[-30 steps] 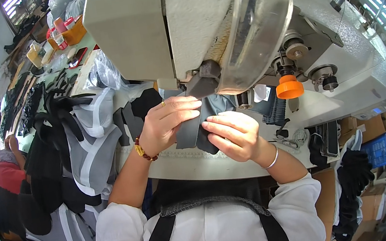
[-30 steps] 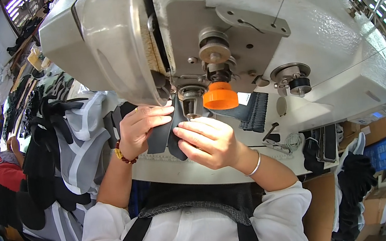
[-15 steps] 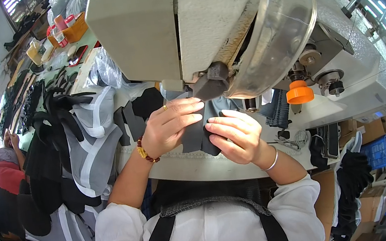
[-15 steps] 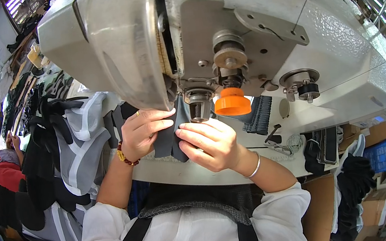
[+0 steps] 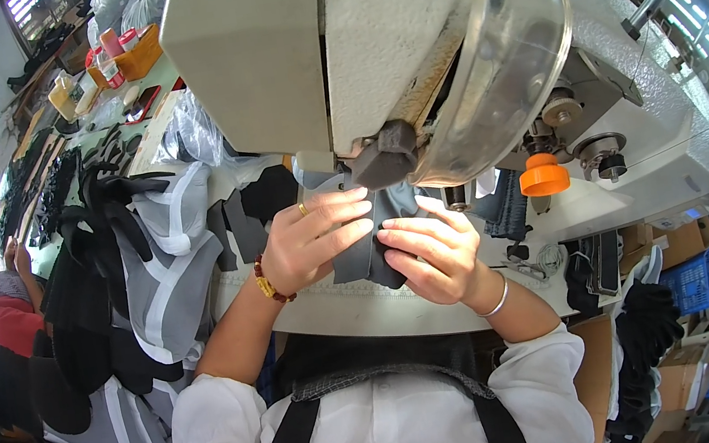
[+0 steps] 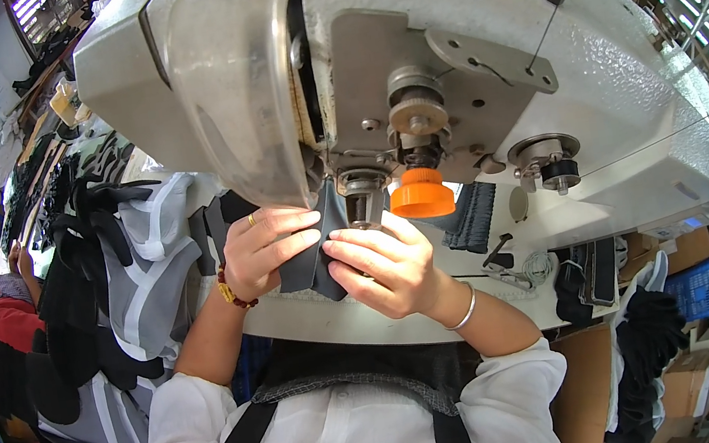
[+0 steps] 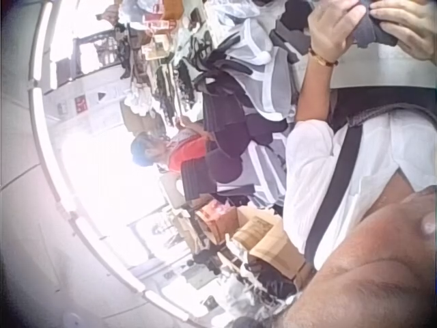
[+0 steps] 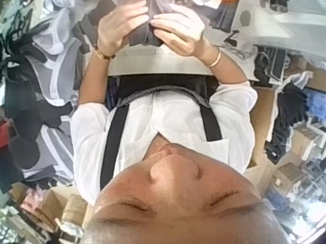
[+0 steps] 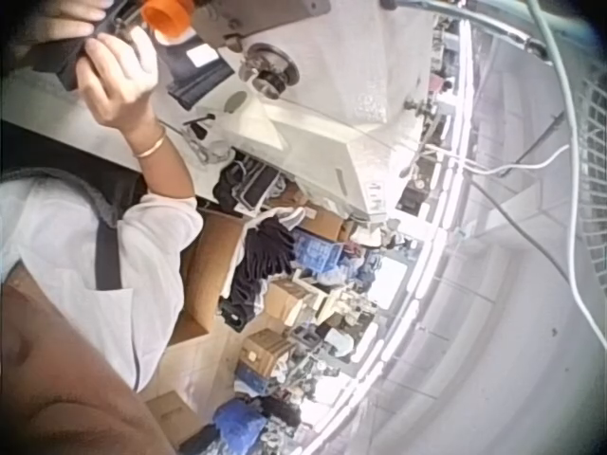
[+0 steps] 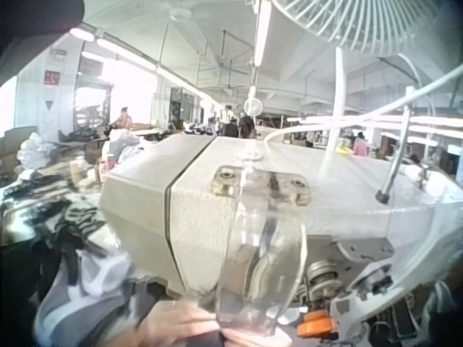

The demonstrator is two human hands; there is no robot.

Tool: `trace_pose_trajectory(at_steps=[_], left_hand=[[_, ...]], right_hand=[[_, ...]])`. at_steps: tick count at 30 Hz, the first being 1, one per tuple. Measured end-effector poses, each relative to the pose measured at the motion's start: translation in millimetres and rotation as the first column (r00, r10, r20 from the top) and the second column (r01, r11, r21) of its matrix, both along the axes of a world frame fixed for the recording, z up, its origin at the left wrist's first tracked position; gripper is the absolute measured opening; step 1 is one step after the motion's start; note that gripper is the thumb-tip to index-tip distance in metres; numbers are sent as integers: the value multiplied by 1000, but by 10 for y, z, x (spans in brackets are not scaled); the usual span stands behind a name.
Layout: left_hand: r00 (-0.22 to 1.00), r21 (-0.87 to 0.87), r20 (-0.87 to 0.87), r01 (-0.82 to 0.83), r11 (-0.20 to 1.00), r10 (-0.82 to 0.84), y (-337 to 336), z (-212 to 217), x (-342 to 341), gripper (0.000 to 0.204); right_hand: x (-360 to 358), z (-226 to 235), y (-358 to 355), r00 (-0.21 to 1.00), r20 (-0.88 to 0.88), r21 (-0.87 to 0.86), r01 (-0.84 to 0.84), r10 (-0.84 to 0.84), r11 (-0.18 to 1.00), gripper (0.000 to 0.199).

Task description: Sewing pieces of shoe material together using an industrial sewing machine in a factory.

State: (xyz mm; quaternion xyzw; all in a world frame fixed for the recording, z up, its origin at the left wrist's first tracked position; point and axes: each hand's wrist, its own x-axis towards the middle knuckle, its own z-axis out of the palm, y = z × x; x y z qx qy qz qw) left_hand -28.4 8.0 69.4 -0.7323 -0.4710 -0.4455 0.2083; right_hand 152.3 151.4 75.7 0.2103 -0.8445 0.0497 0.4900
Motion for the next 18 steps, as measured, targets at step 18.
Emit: trace_pose_trajectory(at_steps=[18], left_hand=[[979, -160, -129, -177, 971, 157, -104, 217, 179, 9]], right_hand=[[45, -247, 644, 848, 407, -70, 400, -340, 914, 26]])
